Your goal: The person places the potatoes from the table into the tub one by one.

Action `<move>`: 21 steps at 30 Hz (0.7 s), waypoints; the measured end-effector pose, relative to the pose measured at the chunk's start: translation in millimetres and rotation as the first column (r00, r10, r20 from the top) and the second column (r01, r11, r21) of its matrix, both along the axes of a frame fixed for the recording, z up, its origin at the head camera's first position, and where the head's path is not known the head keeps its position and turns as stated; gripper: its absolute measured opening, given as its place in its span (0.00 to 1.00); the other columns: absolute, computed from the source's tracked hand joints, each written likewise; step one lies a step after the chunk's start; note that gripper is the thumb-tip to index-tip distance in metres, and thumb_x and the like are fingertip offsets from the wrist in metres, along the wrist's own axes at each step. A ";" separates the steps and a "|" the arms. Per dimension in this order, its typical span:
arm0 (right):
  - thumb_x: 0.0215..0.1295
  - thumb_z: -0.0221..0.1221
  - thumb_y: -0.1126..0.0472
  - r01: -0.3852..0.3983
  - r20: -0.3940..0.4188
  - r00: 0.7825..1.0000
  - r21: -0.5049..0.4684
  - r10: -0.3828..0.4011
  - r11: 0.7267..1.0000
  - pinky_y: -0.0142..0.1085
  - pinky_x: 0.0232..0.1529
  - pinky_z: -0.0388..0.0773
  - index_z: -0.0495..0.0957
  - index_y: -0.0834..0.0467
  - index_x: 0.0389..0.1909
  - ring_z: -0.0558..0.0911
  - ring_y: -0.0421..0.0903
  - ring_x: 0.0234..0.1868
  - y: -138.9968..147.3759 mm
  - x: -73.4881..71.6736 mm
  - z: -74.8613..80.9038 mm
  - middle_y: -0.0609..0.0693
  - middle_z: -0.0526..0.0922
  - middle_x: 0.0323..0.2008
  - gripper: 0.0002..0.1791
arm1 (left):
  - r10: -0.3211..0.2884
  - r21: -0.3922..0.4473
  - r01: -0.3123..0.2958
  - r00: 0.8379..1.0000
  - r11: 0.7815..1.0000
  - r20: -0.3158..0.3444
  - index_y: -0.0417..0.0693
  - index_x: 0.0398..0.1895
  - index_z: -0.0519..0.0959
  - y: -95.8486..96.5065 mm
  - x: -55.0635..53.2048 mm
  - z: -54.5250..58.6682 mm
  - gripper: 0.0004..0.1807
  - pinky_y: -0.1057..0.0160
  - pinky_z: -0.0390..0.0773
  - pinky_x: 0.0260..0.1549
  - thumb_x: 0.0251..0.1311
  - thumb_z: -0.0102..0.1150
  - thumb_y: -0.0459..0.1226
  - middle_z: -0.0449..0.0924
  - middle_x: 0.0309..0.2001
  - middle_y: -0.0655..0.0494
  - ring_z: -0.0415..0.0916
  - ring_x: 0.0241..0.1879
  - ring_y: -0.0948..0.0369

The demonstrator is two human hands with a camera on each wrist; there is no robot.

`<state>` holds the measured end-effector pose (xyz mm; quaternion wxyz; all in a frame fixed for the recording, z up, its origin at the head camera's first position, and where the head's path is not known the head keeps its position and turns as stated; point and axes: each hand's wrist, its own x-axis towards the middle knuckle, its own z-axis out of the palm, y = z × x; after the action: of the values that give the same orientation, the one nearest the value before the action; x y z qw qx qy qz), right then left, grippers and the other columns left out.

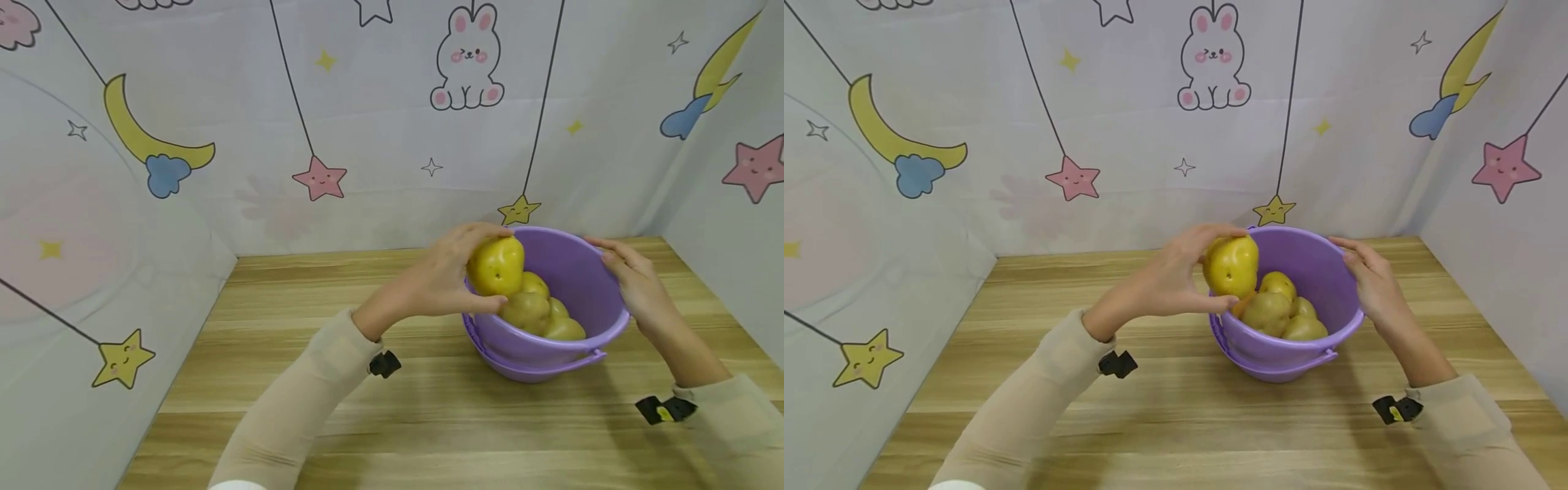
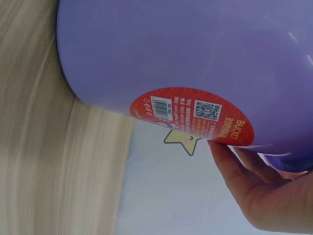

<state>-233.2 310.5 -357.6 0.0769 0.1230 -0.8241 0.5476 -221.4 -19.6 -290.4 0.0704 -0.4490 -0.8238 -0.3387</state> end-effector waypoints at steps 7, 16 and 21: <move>0.81 0.41 0.58 0.006 0.002 1.000 -0.004 -0.006 1.000 0.25 0.37 0.78 0.71 0.53 0.70 0.80 0.32 0.40 -1.3 -0.5 -0.2 0.30 0.77 0.46 0.22 | 0.015 -0.055 -0.016 1.000 0.998 -0.025 0.48 0.72 0.63 8.9 -6.3 0.9 0.46 0.67 0.71 0.56 0.49 0.74 0.46 0.62 0.68 0.47 0.64 0.63 0.57; 0.81 0.41 0.58 0.005 0.009 1.000 -0.011 -0.004 1.000 0.25 0.36 0.78 0.71 0.52 0.69 0.80 0.32 0.40 -1.4 -0.3 0.4 0.30 0.78 0.45 0.22 | 0.043 -0.091 -0.048 0.998 0.995 -0.055 0.51 0.71 0.65 16.4 -11.8 -3.4 0.46 0.64 0.70 0.56 0.47 0.75 0.47 0.63 0.67 0.48 0.65 0.62 0.56; 0.81 0.41 0.58 0.007 0.005 1.000 -0.015 -0.007 1.000 0.25 0.36 0.78 0.71 0.52 0.69 0.80 0.31 0.40 -0.9 0.5 0.1 0.29 0.78 0.45 0.22 | 0.049 -0.065 -0.053 0.997 0.996 -0.060 0.50 0.69 0.68 17.8 -13.9 -6.1 0.43 0.62 0.69 0.58 0.48 0.74 0.44 0.62 0.69 0.47 0.62 0.65 0.55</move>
<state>-232.7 309.6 -357.4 0.0776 0.1183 -0.8206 0.5537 -235.3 -1.8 -296.6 0.0879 -0.4396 -0.8435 -0.2958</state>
